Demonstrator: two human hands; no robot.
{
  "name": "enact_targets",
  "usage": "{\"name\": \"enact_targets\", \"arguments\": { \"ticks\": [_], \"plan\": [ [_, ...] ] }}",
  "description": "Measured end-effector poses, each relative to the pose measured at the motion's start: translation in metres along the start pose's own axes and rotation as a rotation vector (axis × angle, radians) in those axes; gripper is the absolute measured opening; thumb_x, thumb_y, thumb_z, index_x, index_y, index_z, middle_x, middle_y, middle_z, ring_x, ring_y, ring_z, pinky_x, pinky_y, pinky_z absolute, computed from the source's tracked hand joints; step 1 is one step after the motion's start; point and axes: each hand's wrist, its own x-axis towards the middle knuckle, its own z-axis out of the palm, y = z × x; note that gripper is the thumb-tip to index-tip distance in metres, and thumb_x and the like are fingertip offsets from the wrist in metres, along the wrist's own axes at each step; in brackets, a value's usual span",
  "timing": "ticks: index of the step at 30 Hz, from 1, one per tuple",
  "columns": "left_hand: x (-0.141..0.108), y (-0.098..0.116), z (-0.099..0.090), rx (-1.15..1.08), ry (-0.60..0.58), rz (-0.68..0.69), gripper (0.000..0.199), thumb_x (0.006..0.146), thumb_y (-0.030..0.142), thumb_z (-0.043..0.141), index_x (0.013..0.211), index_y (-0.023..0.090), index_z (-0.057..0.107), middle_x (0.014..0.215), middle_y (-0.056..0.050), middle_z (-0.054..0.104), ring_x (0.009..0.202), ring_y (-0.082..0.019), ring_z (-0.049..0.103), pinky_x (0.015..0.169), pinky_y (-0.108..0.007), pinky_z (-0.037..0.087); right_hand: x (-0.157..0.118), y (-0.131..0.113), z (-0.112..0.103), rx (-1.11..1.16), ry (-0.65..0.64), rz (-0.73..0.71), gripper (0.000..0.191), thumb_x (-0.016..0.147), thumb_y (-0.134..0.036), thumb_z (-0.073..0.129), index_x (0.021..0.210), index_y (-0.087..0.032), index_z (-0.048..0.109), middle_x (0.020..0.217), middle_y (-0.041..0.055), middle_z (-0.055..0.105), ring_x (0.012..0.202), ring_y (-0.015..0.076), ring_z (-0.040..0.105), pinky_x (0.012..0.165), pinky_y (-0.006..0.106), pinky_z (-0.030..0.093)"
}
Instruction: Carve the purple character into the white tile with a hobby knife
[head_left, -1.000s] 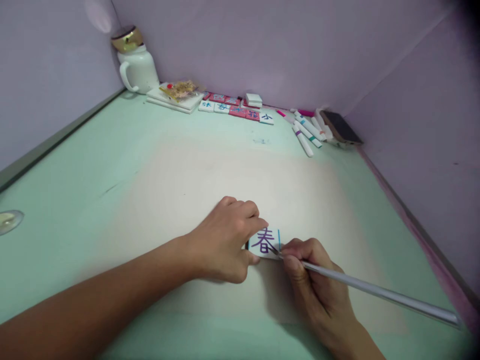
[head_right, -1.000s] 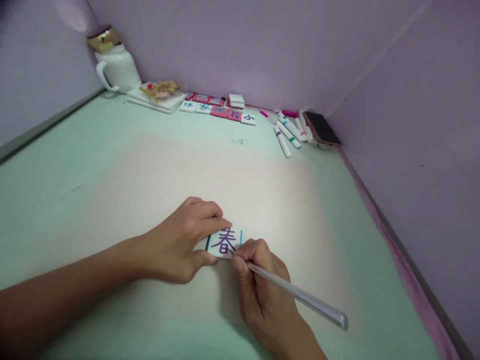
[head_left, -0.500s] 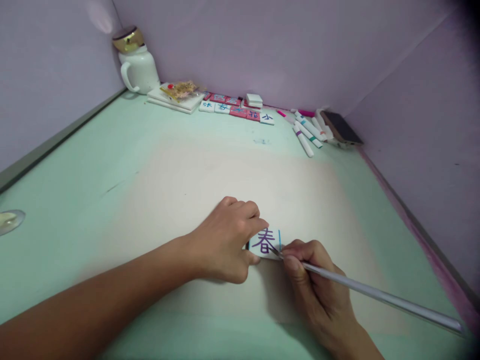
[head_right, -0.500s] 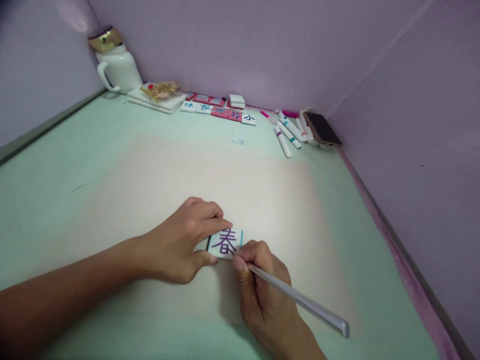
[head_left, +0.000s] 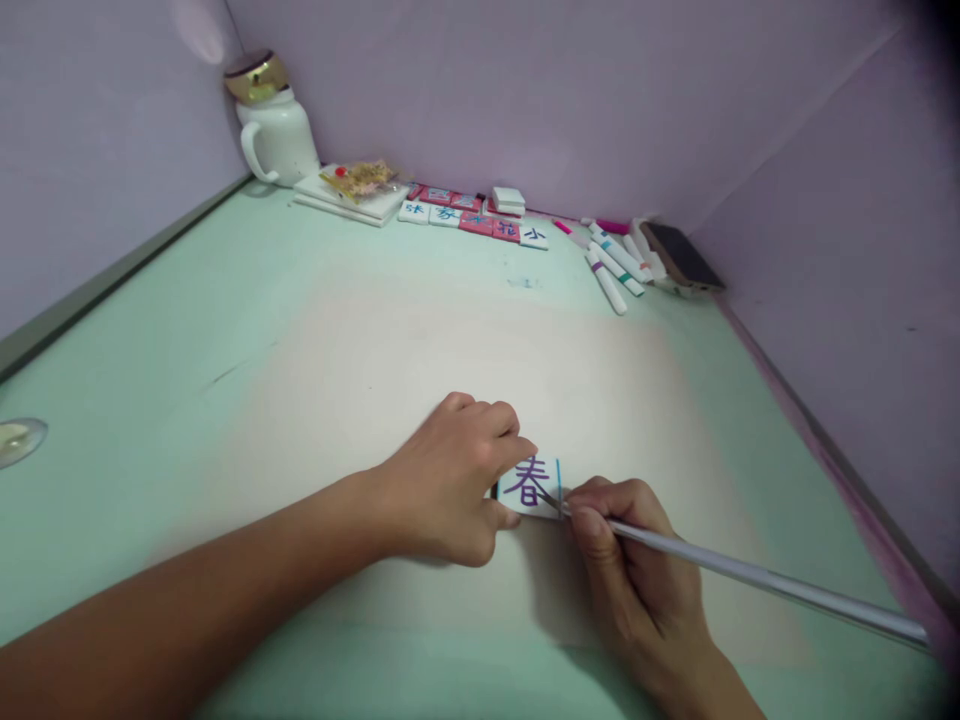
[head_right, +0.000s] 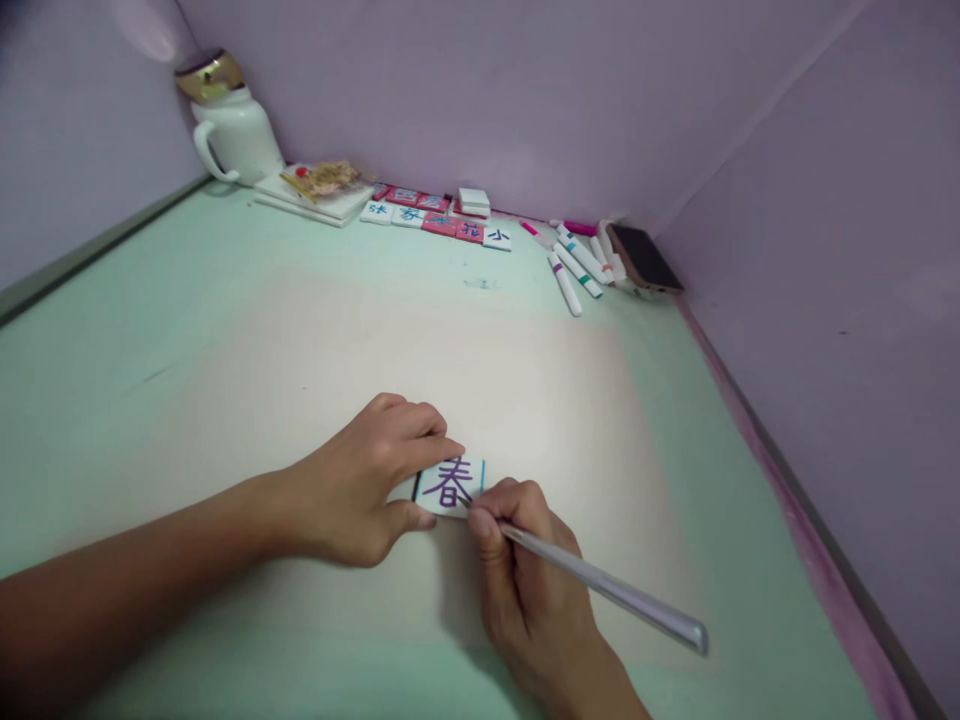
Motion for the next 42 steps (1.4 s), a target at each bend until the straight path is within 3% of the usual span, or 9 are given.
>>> {"name": "enact_targets", "arguments": {
  "ticks": [14, 34, 42],
  "plan": [
    [0.0010, 0.0006, 0.0003, 0.004, 0.004, -0.003, 0.026, 0.066, 0.016, 0.070, 0.091, 0.016, 0.065, 0.089, -0.005, 0.054, 0.082, -0.020, 0.053, 0.083, -0.038, 0.036, 0.0029, -0.0087, 0.0041, -0.167, 0.041, -0.024, 0.013, 0.094, -0.013, 0.043, 0.086, -0.023, 0.043, 0.070, -0.0036, 0.052, 0.054, 0.0098, 0.046, 0.049, 0.021, 0.036],
    [0.0003, 0.0014, -0.0004, 0.008, 0.000, -0.003, 0.027, 0.065, 0.015, 0.070, 0.091, 0.016, 0.065, 0.090, -0.005, 0.054, 0.083, -0.021, 0.053, 0.084, -0.039, 0.036, 0.0023, -0.0079, 0.0021, -0.122, -0.014, 0.002, 0.015, 0.095, -0.013, 0.041, 0.084, -0.024, 0.041, 0.069, -0.0041, 0.048, 0.053, 0.0105, 0.044, 0.048, 0.022, 0.034],
    [0.0009, -0.0001, -0.0006, -0.003, 0.003, 0.006, 0.026, 0.065, 0.016, 0.069, 0.091, 0.016, 0.064, 0.089, -0.005, 0.054, 0.082, -0.021, 0.053, 0.083, -0.039, 0.036, -0.0021, -0.0011, 0.0050, 0.003, 0.050, -0.037, 0.015, 0.095, -0.010, 0.039, 0.090, -0.024, 0.043, 0.071, -0.0026, 0.047, 0.059, 0.0124, 0.045, 0.052, 0.025, 0.036]
  ]
}}
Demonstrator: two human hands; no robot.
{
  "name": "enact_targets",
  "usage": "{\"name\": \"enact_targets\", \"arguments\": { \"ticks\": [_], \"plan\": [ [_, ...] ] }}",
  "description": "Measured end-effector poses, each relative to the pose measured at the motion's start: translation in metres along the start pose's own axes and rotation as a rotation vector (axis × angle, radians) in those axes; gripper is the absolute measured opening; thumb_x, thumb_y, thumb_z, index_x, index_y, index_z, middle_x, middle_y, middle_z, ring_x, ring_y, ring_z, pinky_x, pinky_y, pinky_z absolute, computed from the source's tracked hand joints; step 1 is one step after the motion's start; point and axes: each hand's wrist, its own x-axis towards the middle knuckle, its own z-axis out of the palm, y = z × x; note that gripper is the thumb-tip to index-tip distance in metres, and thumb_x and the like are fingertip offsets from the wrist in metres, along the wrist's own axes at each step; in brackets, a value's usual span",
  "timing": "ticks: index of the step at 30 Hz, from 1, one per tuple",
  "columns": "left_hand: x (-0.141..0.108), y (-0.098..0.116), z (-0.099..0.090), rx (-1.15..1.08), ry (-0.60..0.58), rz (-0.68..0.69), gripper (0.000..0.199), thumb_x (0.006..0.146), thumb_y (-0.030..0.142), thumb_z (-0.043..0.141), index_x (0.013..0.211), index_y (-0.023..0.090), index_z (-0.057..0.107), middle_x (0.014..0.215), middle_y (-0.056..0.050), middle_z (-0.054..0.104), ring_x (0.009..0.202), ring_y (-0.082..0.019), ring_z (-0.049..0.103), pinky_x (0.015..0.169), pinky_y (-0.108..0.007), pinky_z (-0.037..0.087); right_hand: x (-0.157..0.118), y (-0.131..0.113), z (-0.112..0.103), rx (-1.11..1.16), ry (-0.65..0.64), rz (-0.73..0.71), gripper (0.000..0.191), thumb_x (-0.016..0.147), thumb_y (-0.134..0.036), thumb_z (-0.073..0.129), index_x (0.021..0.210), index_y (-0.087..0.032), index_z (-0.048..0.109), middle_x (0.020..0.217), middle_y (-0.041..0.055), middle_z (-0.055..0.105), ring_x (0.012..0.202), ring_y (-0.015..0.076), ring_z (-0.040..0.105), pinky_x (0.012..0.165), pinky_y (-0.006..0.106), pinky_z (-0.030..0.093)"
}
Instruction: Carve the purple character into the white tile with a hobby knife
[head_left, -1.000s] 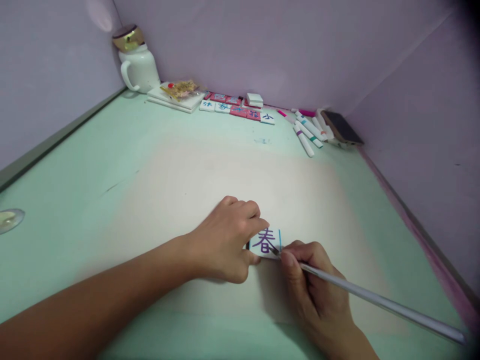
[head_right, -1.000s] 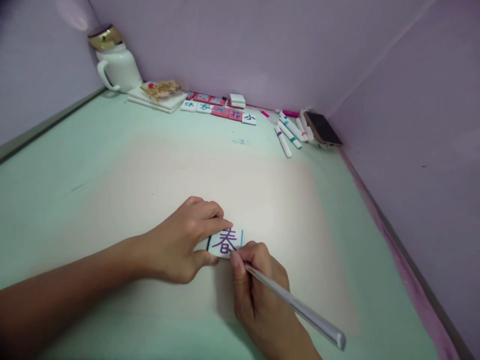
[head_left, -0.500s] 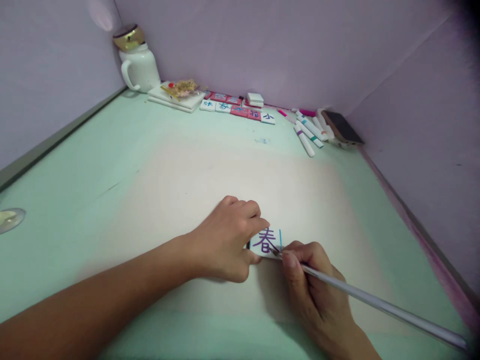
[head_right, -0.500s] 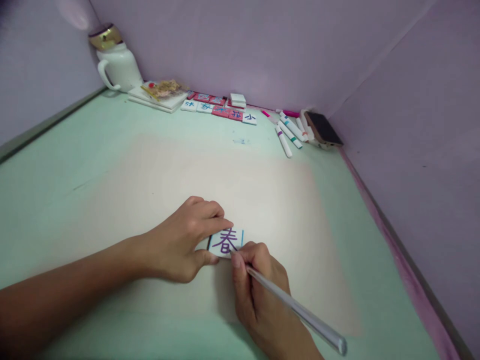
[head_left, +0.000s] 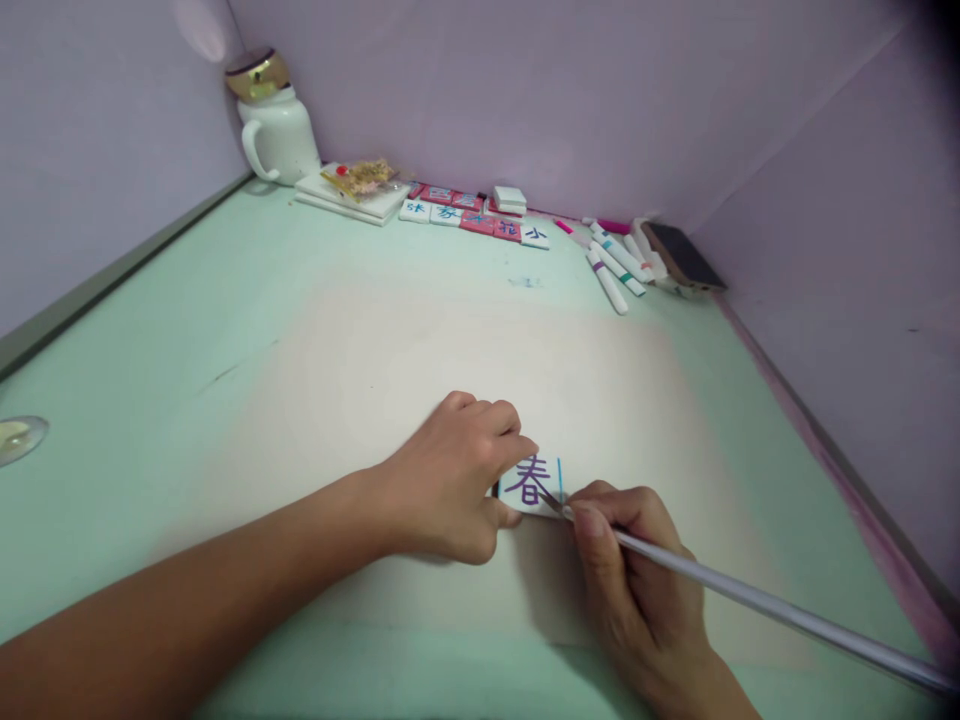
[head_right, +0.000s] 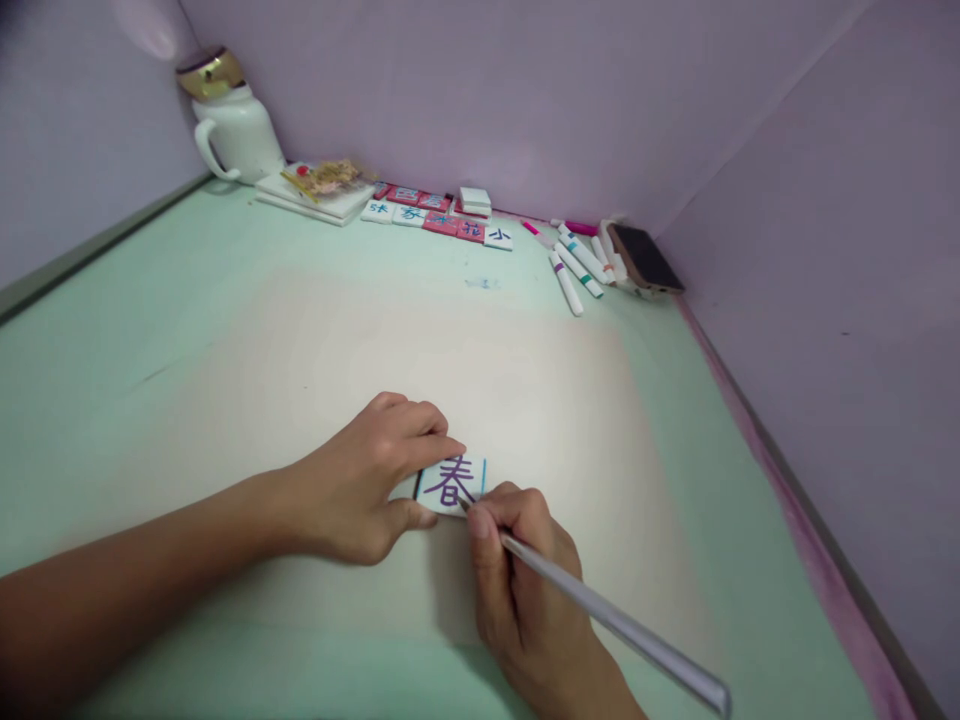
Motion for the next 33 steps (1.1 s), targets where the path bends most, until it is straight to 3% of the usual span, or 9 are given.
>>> {"name": "enact_targets", "arguments": {
  "ticks": [33],
  "plan": [
    [-0.0018, 0.0000, 0.0002, 0.005, -0.003, -0.006, 0.027, 0.065, 0.015, 0.069, 0.091, 0.016, 0.065, 0.089, -0.005, 0.054, 0.083, -0.020, 0.053, 0.083, -0.039, 0.036, 0.0042, -0.0037, 0.0022, -0.040, -0.027, 0.017, 0.014, 0.095, -0.012, 0.040, 0.087, -0.023, 0.043, 0.071, -0.0018, 0.051, 0.058, 0.0120, 0.048, 0.051, 0.024, 0.038]
  ]
}}
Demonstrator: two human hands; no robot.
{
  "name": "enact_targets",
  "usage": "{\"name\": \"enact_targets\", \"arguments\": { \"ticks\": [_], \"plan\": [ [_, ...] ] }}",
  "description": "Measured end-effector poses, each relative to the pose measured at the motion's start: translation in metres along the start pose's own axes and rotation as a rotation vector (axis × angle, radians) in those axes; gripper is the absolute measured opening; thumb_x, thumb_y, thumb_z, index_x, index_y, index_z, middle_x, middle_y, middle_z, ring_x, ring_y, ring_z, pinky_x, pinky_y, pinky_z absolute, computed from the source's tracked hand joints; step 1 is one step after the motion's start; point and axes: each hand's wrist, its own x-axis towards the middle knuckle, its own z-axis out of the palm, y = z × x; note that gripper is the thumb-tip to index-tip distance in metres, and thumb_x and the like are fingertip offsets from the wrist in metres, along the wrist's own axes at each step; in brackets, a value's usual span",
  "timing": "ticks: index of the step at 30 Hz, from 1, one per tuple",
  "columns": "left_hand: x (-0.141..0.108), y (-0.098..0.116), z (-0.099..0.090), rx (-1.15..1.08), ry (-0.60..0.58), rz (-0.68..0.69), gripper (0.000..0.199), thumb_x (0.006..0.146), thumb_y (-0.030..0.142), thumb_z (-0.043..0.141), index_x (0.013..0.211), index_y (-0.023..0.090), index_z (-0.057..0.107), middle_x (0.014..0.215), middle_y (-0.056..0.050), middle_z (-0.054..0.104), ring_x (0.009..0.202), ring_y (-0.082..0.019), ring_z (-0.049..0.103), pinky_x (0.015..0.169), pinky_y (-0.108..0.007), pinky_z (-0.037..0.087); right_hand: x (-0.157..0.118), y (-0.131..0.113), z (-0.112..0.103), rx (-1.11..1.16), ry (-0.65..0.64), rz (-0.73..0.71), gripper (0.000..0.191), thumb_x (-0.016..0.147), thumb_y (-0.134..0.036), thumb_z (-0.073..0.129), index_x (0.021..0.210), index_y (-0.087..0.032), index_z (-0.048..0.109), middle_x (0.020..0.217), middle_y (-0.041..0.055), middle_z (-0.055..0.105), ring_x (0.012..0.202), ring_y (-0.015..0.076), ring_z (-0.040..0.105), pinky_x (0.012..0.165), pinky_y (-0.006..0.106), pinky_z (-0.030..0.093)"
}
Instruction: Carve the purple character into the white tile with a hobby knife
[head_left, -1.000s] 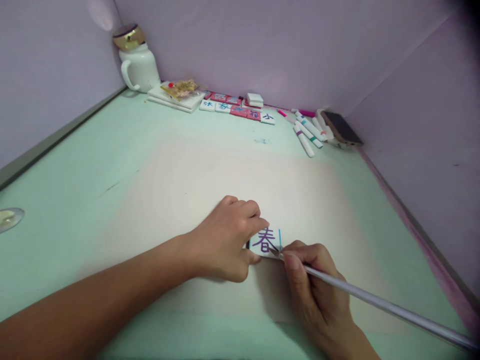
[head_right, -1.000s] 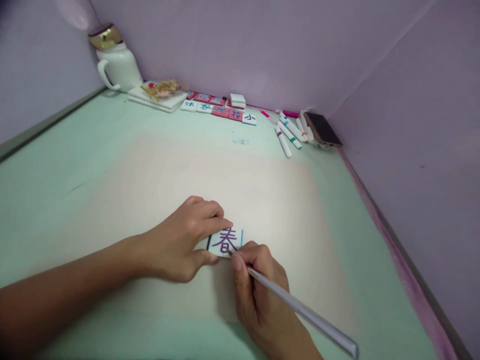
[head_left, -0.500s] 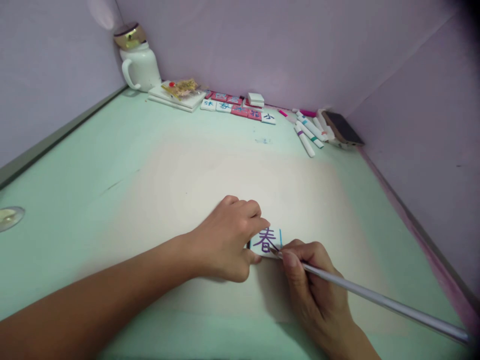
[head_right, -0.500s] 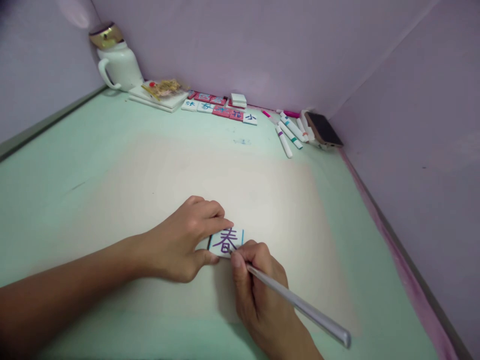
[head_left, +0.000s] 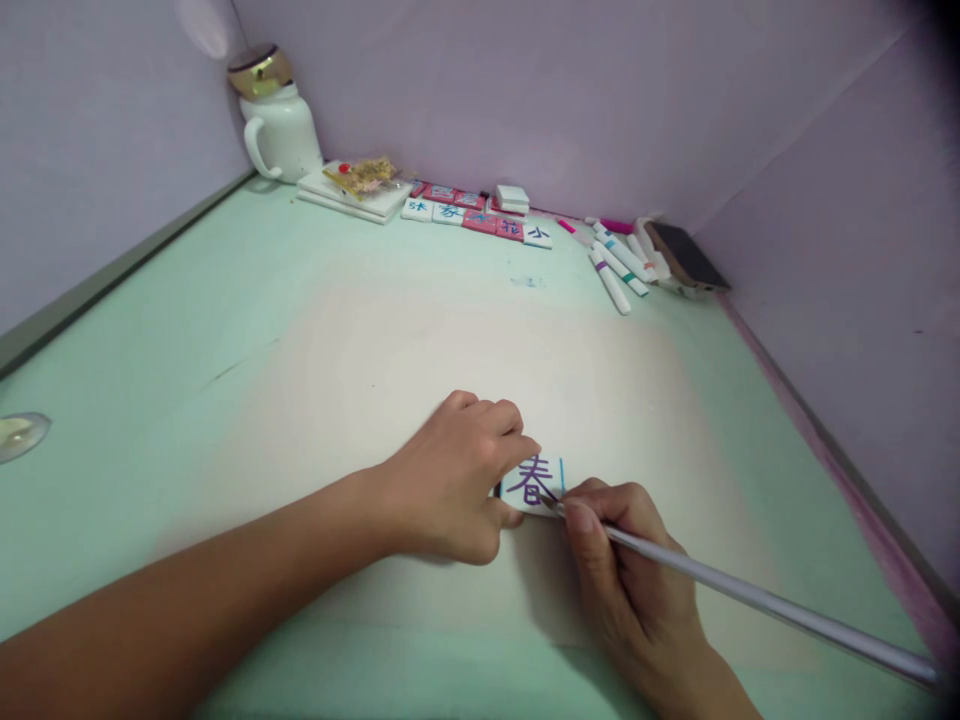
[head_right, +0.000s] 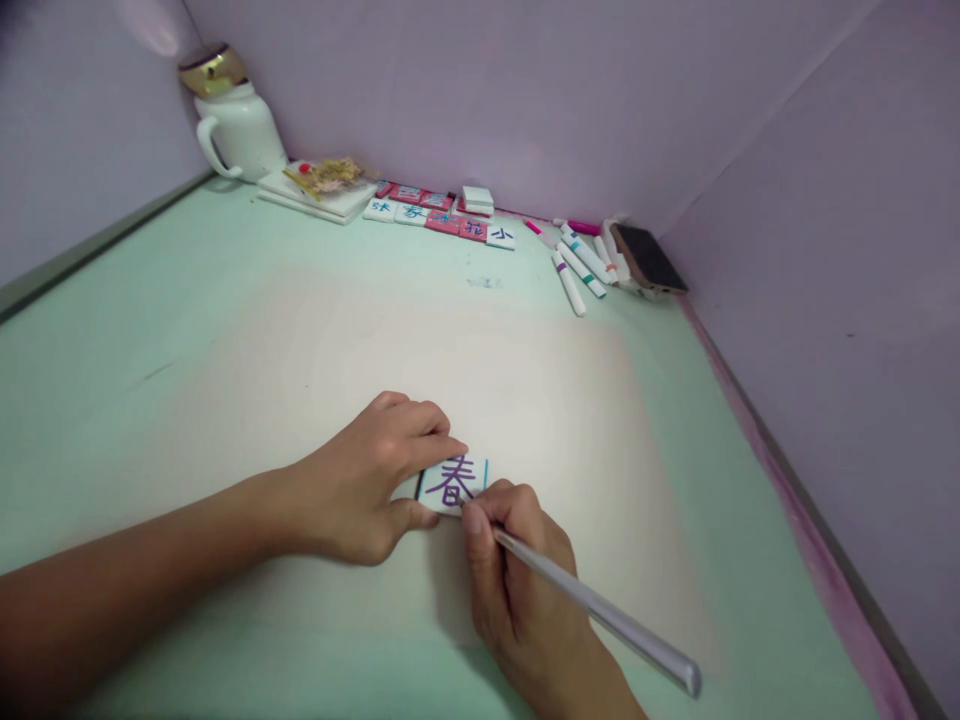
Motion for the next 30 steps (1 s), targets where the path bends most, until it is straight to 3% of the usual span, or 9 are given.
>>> {"name": "enact_targets", "arguments": {
  "ticks": [12, 24, 30],
  "plan": [
    [0.001, 0.001, 0.001, 0.005, 0.006, 0.003, 0.025, 0.066, 0.016, 0.069, 0.091, 0.015, 0.065, 0.089, -0.005, 0.054, 0.084, -0.020, 0.054, 0.083, -0.038, 0.036, 0.002, -0.005, 0.003, -0.032, 0.005, 0.048, 0.016, 0.096, -0.015, 0.040, 0.082, -0.024, 0.040, 0.065, -0.0058, 0.046, 0.050, 0.0102, 0.040, 0.047, 0.023, 0.031],
    [0.001, 0.000, 0.000, 0.005, 0.012, 0.004, 0.024, 0.066, 0.016, 0.069, 0.089, 0.016, 0.065, 0.087, -0.005, 0.054, 0.082, -0.020, 0.054, 0.082, -0.037, 0.035, 0.002, -0.004, -0.003, -0.037, -0.079, 0.050, 0.015, 0.096, -0.014, 0.041, 0.085, -0.024, 0.041, 0.070, -0.0048, 0.048, 0.056, 0.0103, 0.043, 0.051, 0.022, 0.035],
    [0.001, 0.001, 0.000, -0.002, -0.005, -0.008, 0.027, 0.066, 0.017, 0.072, 0.092, 0.015, 0.065, 0.090, -0.005, 0.054, 0.083, -0.020, 0.053, 0.083, -0.038, 0.035, -0.009, -0.001, 0.001, 0.085, 0.065, 0.076, 0.016, 0.097, -0.012, 0.039, 0.087, -0.024, 0.043, 0.070, -0.0041, 0.047, 0.057, 0.0110, 0.043, 0.051, 0.023, 0.034]
  ]
}}
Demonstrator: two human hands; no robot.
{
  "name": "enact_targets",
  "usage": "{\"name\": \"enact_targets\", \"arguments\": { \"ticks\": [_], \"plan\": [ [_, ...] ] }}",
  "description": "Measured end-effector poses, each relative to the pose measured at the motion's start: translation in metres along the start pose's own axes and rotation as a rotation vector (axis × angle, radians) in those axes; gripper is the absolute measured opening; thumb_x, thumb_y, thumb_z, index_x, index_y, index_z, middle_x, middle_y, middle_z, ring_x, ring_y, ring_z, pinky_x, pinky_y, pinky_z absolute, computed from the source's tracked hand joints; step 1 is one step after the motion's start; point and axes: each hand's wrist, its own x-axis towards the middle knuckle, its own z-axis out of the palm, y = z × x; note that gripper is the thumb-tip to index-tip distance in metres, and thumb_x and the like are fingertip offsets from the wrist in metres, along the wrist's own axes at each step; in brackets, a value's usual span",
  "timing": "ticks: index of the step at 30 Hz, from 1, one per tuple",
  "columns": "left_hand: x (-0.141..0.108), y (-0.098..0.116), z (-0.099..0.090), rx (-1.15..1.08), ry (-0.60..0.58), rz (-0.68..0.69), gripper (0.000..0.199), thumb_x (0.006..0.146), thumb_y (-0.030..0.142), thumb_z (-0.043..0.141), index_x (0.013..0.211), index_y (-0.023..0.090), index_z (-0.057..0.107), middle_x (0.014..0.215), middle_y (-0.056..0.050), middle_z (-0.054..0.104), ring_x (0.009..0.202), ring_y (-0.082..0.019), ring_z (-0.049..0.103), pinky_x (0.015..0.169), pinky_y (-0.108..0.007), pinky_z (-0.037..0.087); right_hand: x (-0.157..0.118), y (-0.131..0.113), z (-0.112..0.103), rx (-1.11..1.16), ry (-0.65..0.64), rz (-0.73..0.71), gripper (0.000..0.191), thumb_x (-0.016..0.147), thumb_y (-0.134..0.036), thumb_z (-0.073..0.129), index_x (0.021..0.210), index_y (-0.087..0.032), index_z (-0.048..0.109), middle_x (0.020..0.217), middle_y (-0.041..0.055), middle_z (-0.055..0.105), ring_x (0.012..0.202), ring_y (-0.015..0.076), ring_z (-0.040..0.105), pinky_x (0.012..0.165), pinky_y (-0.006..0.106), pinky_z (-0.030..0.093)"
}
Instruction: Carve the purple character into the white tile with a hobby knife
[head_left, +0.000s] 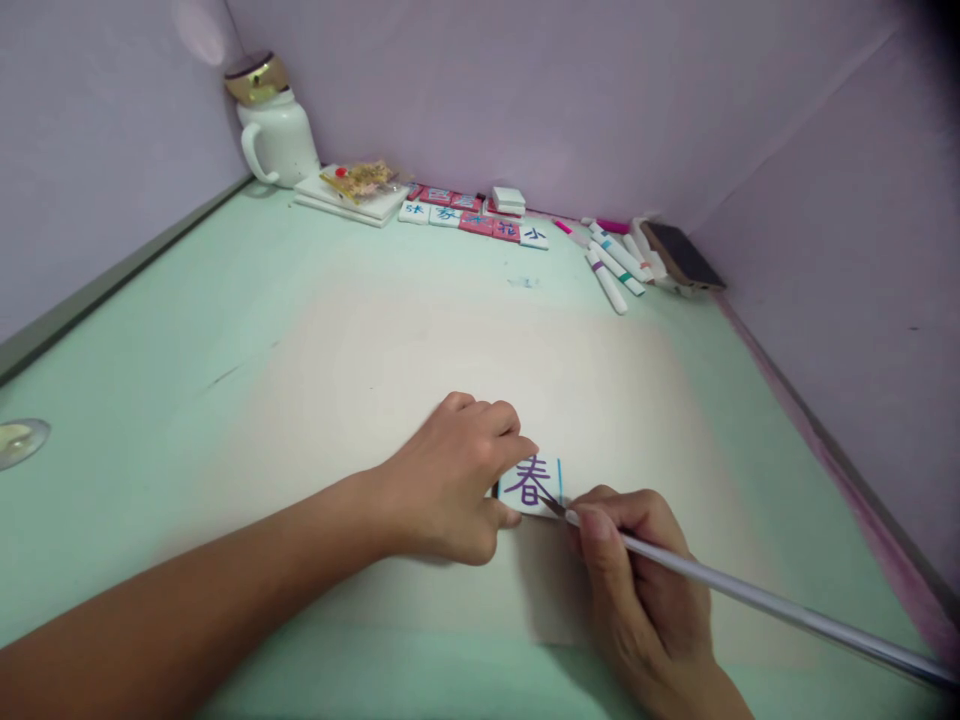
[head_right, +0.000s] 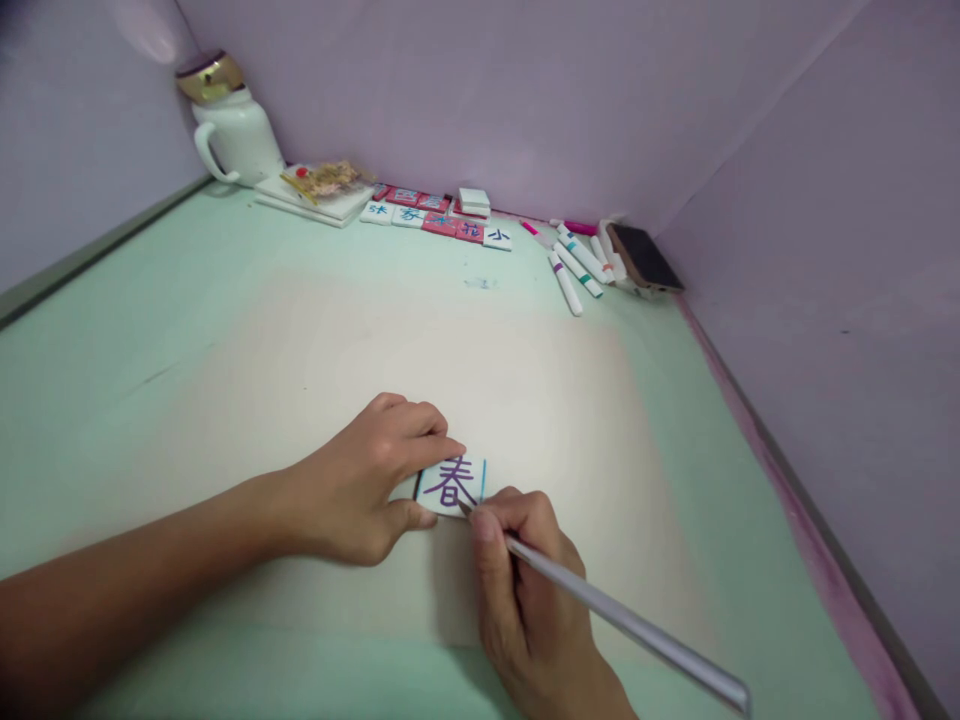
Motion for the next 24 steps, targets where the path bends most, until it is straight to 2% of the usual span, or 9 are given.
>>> {"name": "enact_targets", "arguments": {
  "ticks": [3, 9, 24],
  "plan": [
    [-0.0002, -0.0002, 0.0000, -0.005, -0.003, 0.002, 0.028, 0.066, 0.018, 0.073, 0.093, 0.015, 0.066, 0.090, -0.005, 0.053, 0.083, -0.020, 0.053, 0.084, -0.038, 0.035, -0.0029, 0.0003, 0.0001, 0.040, 0.034, 0.030, 0.016, 0.098, -0.014, 0.039, 0.087, -0.024, 0.044, 0.070, -0.0037, 0.047, 0.059, 0.0112, 0.043, 0.052, 0.023, 0.034],
    [-0.0009, -0.0021, -0.0003, 0.000, -0.006, 0.018, 0.029, 0.067, 0.018, 0.072, 0.095, 0.015, 0.065, 0.092, -0.005, 0.054, 0.085, -0.020, 0.052, 0.084, -0.037, 0.035, 0.0031, -0.0012, -0.0069, 0.046, -0.059, 0.080, 0.017, 0.100, -0.020, 0.038, 0.088, -0.025, 0.048, 0.074, -0.0032, 0.049, 0.063, 0.0109, 0.045, 0.056, 0.022, 0.037],
    [-0.0002, -0.0017, -0.0011, 0.013, -0.012, 0.018, 0.030, 0.067, 0.018, 0.071, 0.096, 0.017, 0.064, 0.093, -0.006, 0.055, 0.086, -0.021, 0.053, 0.084, -0.038, 0.035, 0.0048, 0.0014, -0.0068, 0.037, -0.096, 0.067, 0.014, 0.100, -0.022, 0.037, 0.090, -0.025, 0.047, 0.075, -0.0023, 0.047, 0.062, 0.0126, 0.041, 0.054, 0.025, 0.036]
  ]
}}
